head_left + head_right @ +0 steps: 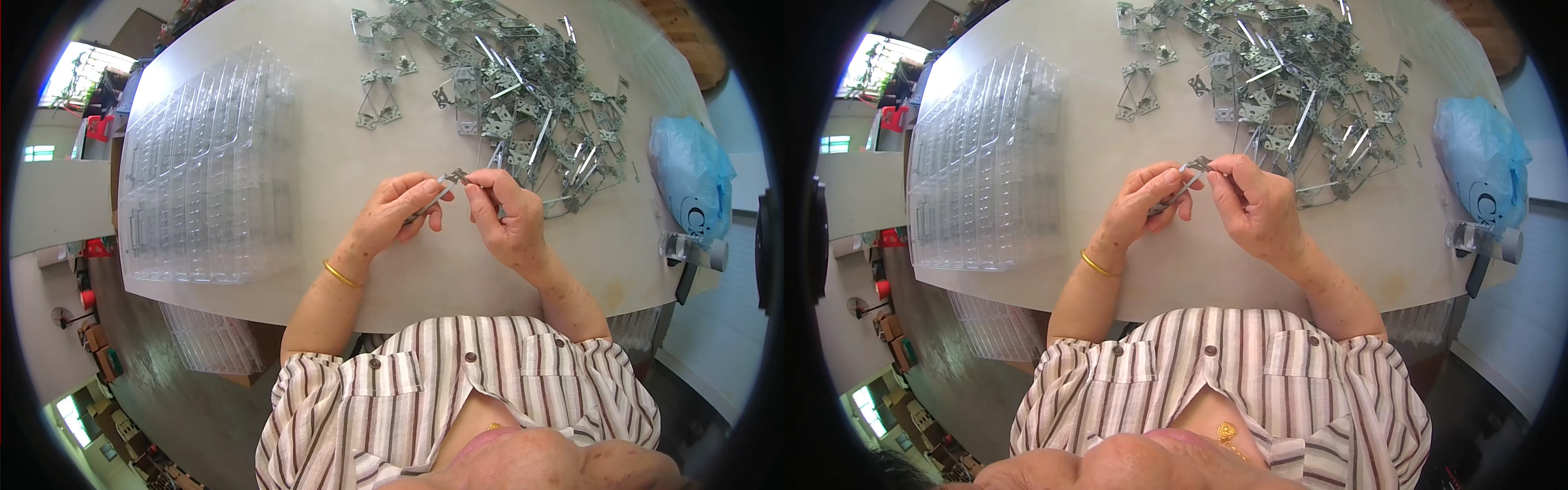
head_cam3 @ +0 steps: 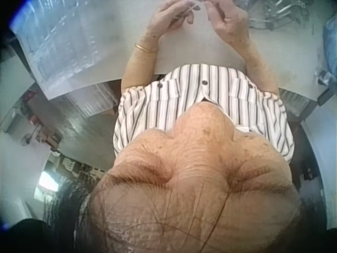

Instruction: The person assembles metal components by inserting small pins into metal frames by hand and places the assembled parts into plastic trays.

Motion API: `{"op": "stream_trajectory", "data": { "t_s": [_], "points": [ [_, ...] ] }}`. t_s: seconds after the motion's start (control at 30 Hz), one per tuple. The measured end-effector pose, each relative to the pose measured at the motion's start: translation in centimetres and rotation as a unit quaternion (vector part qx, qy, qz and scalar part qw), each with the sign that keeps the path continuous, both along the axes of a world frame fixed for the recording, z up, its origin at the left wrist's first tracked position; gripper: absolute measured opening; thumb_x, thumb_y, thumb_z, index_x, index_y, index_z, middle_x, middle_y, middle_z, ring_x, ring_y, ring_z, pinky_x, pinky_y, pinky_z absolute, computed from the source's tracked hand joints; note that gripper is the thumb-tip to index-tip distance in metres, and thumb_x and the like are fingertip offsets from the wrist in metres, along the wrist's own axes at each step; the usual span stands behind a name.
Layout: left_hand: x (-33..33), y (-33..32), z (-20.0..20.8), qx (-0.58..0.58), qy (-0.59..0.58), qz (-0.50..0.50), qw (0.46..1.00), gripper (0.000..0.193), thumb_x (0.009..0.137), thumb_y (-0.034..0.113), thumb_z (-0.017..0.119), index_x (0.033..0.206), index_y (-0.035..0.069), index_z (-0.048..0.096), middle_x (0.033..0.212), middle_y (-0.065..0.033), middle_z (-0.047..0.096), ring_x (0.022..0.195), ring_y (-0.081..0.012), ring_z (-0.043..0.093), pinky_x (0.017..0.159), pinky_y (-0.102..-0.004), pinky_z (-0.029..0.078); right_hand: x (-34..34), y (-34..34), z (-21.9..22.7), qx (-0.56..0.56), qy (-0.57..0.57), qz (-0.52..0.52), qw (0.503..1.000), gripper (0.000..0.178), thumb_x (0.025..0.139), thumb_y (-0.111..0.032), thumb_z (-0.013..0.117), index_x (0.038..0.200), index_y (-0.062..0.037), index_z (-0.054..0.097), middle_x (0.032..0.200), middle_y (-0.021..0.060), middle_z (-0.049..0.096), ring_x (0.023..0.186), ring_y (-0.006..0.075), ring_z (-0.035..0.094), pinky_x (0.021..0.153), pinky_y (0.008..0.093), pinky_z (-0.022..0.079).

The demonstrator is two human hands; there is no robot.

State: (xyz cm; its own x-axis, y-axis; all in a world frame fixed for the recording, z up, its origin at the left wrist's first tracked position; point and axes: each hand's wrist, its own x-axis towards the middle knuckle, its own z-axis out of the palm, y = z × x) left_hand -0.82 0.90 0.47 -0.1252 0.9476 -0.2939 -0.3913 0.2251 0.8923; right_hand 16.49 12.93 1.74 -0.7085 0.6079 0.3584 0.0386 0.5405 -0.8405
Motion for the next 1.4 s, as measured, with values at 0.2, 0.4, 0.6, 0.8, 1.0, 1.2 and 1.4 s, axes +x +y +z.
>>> {"op": "stream_trajectory", "data": {
  "t_s": [0.2, 0.4, 0.6, 0.8, 1.0, 1.2, 1.4],
  "points": [
    [0.0, 0.0, -0.3, 0.005, -0.003, 0.005, 1.000, 0.038, 0.104, 0.033, 0.053, 0.110, -0.002, 0.067, 0.074, -0.0074, 0.067, 0.043, -0.0026, 0.039, 0.039, -0.0196, 0.025, 0.3, 0.1, -0.1, 0.002, -0.006, -0.002, 1.000, 0.008, 0.093, -0.001, 0.065, 0.101, -0.0030, 0.062, 0.064, 0.0055, 0.061, 0.049, 0.0126, 0.057, 0.046, 0.0287, 0.043],
    [-0.3, 0.0, -0.4, 0.039, 0.058, -0.015, 0.997, 0.033, 0.104, 0.030, 0.054, 0.108, 0.001, 0.069, 0.072, -0.0040, 0.066, 0.046, -0.0017, 0.040, 0.041, -0.0186, 0.025, 0.8, -0.3, 0.6, -0.046, -0.054, -0.009, 0.997, 0.021, 0.094, -0.003, 0.064, 0.114, -0.0032, 0.058, 0.058, 0.0040, 0.058, 0.049, 0.0105, 0.056, 0.047, 0.0272, 0.042],
    [0.1, -0.2, -0.2, 0.058, 0.179, -0.008, 0.982, 0.028, 0.102, 0.028, 0.060, 0.107, 0.003, 0.070, 0.072, 0.0010, 0.064, 0.055, -0.0009, 0.045, 0.049, -0.0191, 0.031, 1.0, -0.5, 1.5, -0.129, -0.077, 0.029, 0.988, 0.031, 0.098, -0.009, 0.060, 0.128, -0.0026, 0.055, 0.060, 0.0031, 0.061, 0.051, 0.0093, 0.057, 0.052, 0.0251, 0.045],
    [0.3, -0.2, -0.2, 0.068, 0.185, -0.017, 0.980, 0.028, 0.101, 0.027, 0.062, 0.106, 0.000, 0.069, 0.072, 0.0018, 0.062, 0.068, -0.0043, 0.055, 0.058, -0.0212, 0.037, 1.2, 0.3, 1.2, -0.291, -0.084, 0.102, 0.947, 0.027, 0.103, -0.018, 0.055, 0.126, -0.0032, 0.057, 0.064, 0.0015, 0.063, 0.059, 0.0082, 0.061, 0.055, 0.0238, 0.048],
    [0.1, -0.3, -0.7, 0.075, 0.177, -0.042, 0.980, 0.026, 0.099, 0.024, 0.065, 0.105, -0.001, 0.068, 0.078, 0.0008, 0.063, 0.070, -0.0065, 0.058, 0.063, -0.0230, 0.046, 1.2, 0.8, 1.2, -0.388, -0.090, 0.123, 0.909, 0.023, 0.105, -0.024, 0.055, 0.116, -0.0041, 0.058, 0.068, 0.0006, 0.062, 0.059, 0.0073, 0.060, 0.054, 0.0225, 0.049],
    [0.4, -0.6, -0.8, 0.056, 0.224, -0.074, 0.970, 0.025, 0.097, 0.022, 0.066, 0.104, -0.001, 0.068, 0.078, 0.0012, 0.062, 0.070, -0.0065, 0.059, 0.062, -0.0234, 0.047, 1.3, 0.3, 1.8, -0.392, -0.107, 0.098, 0.908, 0.016, 0.103, -0.022, 0.056, 0.100, -0.0058, 0.058, 0.064, -0.0004, 0.060, 0.055, 0.0070, 0.057, 0.051, 0.0227, 0.046],
    [0.6, -0.5, 0.0, 0.033, 0.284, -0.098, 0.953, 0.027, 0.094, 0.025, 0.069, 0.104, 0.000, 0.069, 0.069, 0.0022, 0.058, 0.063, -0.0050, 0.051, 0.055, -0.0229, 0.039, 1.8, 0.6, 1.8, -0.175, -0.165, 0.078, 0.967, 0.012, 0.098, -0.013, 0.059, 0.091, -0.0038, 0.056, 0.061, -0.0035, 0.054, 0.050, 0.0039, 0.044, 0.047, 0.0239, 0.034]
  ]
}}
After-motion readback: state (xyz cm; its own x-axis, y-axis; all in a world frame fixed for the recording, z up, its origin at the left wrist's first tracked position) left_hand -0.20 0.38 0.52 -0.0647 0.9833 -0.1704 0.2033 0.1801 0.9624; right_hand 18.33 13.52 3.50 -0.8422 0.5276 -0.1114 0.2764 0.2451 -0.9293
